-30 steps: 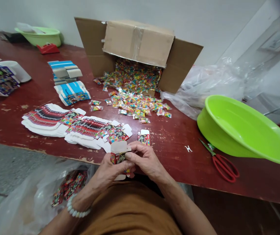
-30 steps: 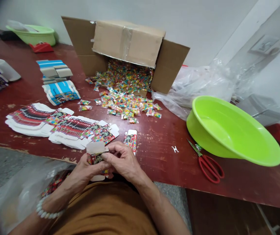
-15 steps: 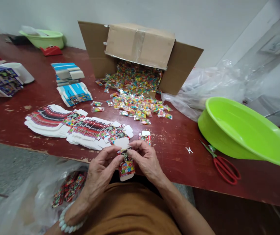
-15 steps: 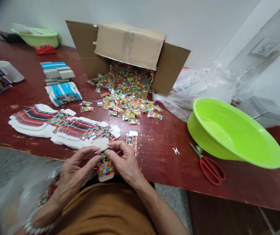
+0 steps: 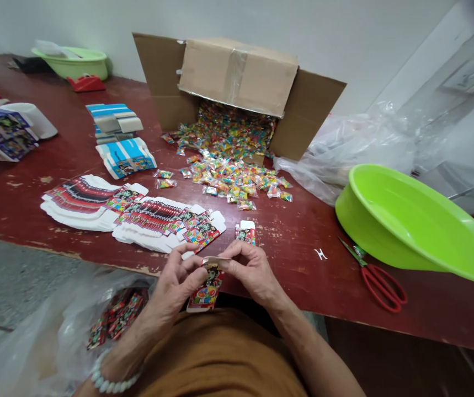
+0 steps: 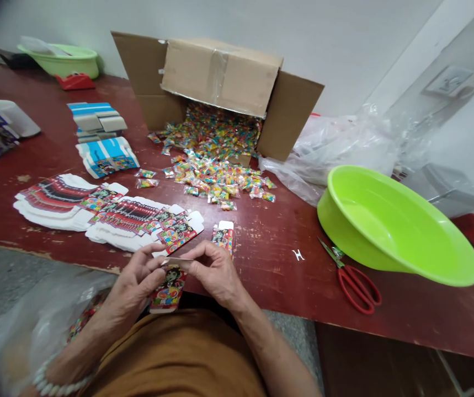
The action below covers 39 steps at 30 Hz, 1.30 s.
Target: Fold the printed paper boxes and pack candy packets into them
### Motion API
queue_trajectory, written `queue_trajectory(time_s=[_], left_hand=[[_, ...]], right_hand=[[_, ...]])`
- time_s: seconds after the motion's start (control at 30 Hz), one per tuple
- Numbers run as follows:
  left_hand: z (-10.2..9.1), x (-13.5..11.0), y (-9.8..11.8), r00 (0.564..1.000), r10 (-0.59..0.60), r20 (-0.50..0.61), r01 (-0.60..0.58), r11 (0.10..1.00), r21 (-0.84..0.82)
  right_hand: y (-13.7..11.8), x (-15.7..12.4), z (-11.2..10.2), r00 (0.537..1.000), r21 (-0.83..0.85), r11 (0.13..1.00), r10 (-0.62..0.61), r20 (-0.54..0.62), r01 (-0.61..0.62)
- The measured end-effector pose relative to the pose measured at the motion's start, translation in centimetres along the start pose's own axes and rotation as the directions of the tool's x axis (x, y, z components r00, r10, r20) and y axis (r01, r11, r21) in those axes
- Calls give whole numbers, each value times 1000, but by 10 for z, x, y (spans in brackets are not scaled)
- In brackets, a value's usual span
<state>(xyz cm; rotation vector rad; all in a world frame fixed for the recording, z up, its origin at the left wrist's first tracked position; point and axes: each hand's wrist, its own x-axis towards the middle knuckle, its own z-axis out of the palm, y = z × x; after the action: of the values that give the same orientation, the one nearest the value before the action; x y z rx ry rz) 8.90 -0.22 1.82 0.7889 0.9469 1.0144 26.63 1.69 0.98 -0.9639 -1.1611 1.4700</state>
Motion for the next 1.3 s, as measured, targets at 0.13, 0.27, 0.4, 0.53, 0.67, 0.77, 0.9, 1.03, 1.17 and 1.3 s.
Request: queue_trajectory(time_s=[0.13,0.27,0.4,0.53,0.67,0.77,0.9,1.03,1.17,1.3], left_hand=[[9,-2,0,940,-304,158,317,946,-70],[12,2,-2,960,-275,56,278,959,-52],[13,4,-5,974,-215,69,214,977,13],[10,6,-6,982,-162,97,156,986,62],[2,11,-7,983,-149,106,139,985,99],[-2,11,-7,979,-167,117,151,979,134],[2,8,-9,981,-187,53,181,978,102],[5,7,-13,975,-222,-10,222,972,72],[1,11,-13,982,-190,15,188,978,88],[-3,11,-13,984,-176,18,171,973,156]], right_hand=[[1,-2,2,988,-191,970,-156,2,154],[-4,1,2,998,-156,987,-34,61,43],[-10,7,5,977,42,984,166,136,-173],[-12,12,8,979,105,976,179,103,-189],[-15,11,7,996,-117,992,46,76,-37],[-20,8,2,984,-309,948,-26,177,80],[-20,2,0,933,-504,793,-221,284,341],[-16,2,1,886,-596,658,-299,353,460],[-18,10,-1,916,-507,767,-284,283,394],[-18,12,-1,872,-499,719,-345,348,484]])
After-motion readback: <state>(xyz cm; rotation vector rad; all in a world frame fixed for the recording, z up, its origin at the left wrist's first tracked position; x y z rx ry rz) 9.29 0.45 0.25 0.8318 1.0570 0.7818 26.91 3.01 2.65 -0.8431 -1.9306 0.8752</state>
